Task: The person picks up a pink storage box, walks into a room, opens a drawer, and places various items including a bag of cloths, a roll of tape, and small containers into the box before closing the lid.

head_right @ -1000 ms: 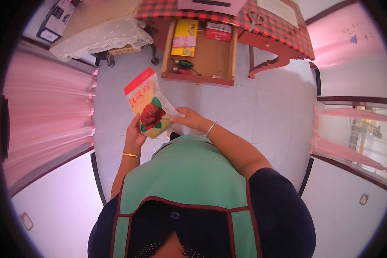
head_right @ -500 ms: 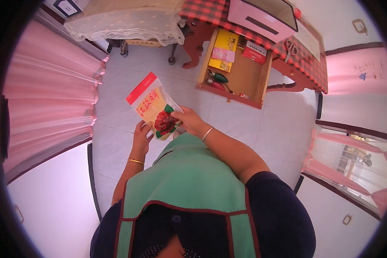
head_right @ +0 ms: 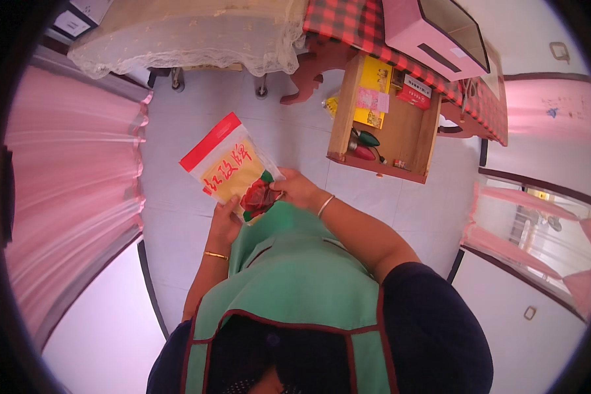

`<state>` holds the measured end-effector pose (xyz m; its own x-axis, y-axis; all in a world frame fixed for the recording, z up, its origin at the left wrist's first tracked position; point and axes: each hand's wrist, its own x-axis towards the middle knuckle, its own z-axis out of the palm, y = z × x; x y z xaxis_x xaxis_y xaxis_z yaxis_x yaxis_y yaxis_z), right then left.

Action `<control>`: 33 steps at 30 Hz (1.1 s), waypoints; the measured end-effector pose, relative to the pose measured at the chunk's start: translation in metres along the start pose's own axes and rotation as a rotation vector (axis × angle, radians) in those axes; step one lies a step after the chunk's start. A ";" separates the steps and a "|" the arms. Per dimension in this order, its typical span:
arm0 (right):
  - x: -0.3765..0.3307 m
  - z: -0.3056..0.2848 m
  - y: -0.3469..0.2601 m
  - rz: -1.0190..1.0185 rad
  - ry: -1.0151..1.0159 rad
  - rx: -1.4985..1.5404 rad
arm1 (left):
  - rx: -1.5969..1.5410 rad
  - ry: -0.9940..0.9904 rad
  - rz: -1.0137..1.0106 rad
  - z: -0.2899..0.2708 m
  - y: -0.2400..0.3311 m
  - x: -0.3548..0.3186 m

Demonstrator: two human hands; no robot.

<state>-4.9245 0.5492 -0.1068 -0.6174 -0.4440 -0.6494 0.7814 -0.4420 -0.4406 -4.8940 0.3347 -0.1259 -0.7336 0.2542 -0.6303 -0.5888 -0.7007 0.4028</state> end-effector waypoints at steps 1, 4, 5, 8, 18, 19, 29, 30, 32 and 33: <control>0.010 0.003 0.002 -0.013 0.012 0.001 | 0.021 0.017 0.025 -0.004 0.006 0.008; 0.048 0.003 0.006 -0.088 0.058 0.062 | 0.079 0.023 -0.028 -0.011 0.036 0.043; 0.060 0.000 0.004 -0.102 0.107 0.003 | 0.091 0.006 -0.039 -0.016 0.040 0.058; 0.098 -0.025 0.004 -0.162 0.205 -0.046 | 0.135 -0.079 -0.019 -0.031 0.035 0.113; 0.244 -0.244 0.015 -0.383 0.738 -0.683 | 0.201 -0.115 -0.154 -0.085 -0.091 0.353; 0.254 -0.272 0.015 -0.386 0.752 -0.682 | 0.252 -0.114 -0.205 -0.091 -0.107 0.376; 0.339 -0.489 -0.009 -0.090 0.553 -1.056 | 0.694 -0.308 -0.390 -0.135 -0.223 0.538; 0.344 -0.521 -0.007 -0.112 0.648 -1.145 | 0.686 -0.318 -0.396 -0.131 -0.228 0.547; 0.351 -0.570 0.001 -0.120 0.754 -1.161 | 0.812 -0.354 -0.402 -0.126 -0.231 0.560; 0.350 -0.587 0.000 -0.138 0.858 -1.184 | 0.797 -0.350 -0.407 -0.120 -0.234 0.562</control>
<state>-5.0868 0.8510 -0.6983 -0.7799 0.3240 -0.5355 0.6003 0.6292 -0.4937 -5.1281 0.5619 -0.6541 -0.4057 0.6529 -0.6397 -0.7836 0.1119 0.6112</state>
